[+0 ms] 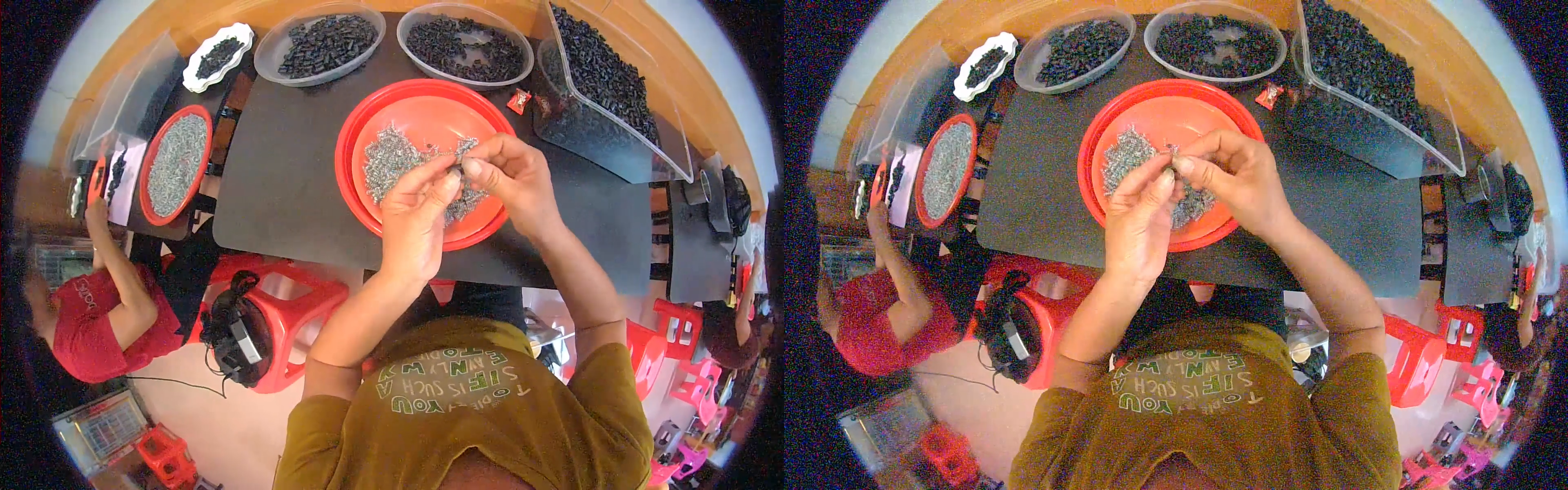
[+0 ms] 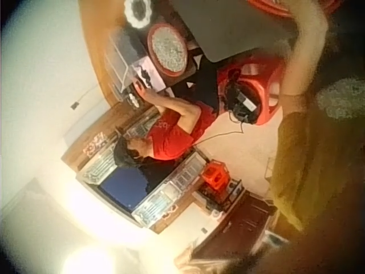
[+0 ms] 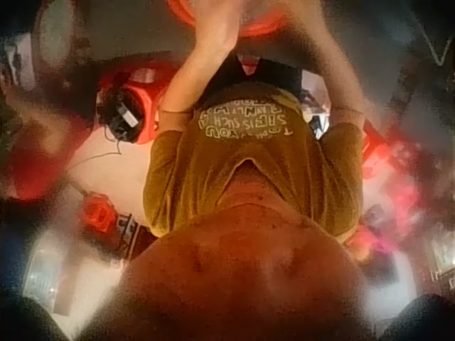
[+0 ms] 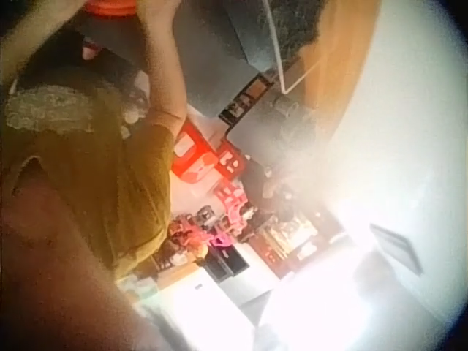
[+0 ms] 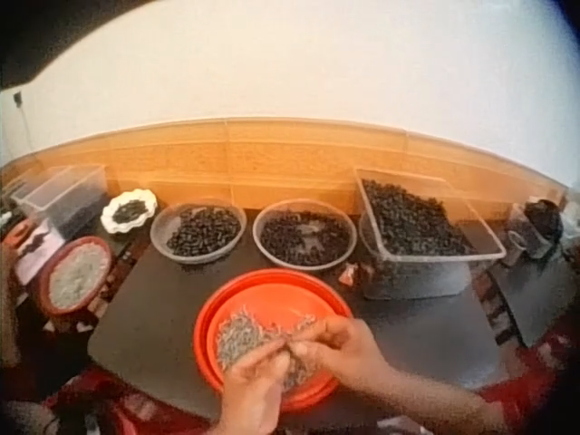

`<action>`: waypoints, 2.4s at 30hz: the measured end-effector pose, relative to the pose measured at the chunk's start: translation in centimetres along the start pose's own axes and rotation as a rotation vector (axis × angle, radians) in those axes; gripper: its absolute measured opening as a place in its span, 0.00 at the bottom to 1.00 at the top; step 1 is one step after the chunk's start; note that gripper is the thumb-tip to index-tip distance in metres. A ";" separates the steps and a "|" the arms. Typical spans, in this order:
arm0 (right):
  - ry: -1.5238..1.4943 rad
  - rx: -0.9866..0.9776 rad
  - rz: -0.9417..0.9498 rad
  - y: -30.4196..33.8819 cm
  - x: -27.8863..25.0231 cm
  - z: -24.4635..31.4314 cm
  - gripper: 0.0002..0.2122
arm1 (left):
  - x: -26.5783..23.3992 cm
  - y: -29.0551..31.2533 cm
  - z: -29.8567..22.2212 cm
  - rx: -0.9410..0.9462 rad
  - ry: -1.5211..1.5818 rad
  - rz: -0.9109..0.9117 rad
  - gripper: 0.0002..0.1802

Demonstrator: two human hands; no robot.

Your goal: The person assembles small plastic parts by hand, inserting metal pins into them.

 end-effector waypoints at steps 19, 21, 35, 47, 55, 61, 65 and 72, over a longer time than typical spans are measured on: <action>-0.173 0.218 0.172 0.2 -0.4 -2.8 0.08 | -1.0 -0.6 -0.6 0.140 -0.479 0.094 0.06; -0.187 0.247 0.159 0.4 -0.1 -2.7 0.08 | -0.9 -0.6 -1.0 0.147 -0.529 0.155 0.04; -0.130 0.284 0.285 -0.7 0.3 -1.5 0.08 | -0.8 -1.0 -2.2 0.189 -0.590 0.192 0.06; -0.345 0.449 0.273 -1.9 0.3 -3.5 0.12 | -1.9 -2.6 -1.3 -0.022 -0.305 0.082 0.08; -0.203 0.378 0.115 -1.9 -2.5 -2.4 0.09 | -3.1 -10.4 -9.6 0.377 -0.858 -0.043 0.12; 0.131 0.132 0.125 -4.8 -2.1 -3.7 0.07 | -7.7 -19.7 -13.0 0.636 -1.602 0.030 0.11; 0.749 -0.241 -0.241 -9.9 -4.6 -3.5 0.07 | -7.1 -18.4 -11.0 0.683 -1.715 0.092 0.14; 1.560 0.124 -0.363 -18.3 -8.1 -6.0 0.07 | -1.4 -7.6 -6.6 0.299 -1.485 0.428 0.10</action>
Point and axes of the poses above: each hand's wrist, its own y-axis away from the middle knuckle, its own x-axis out of the palm, z = x × y, the point moved 2 cm from there along -y, towards the middle knuckle, and after that the axes turned 4 degrees about y, right-handed, at the moved point
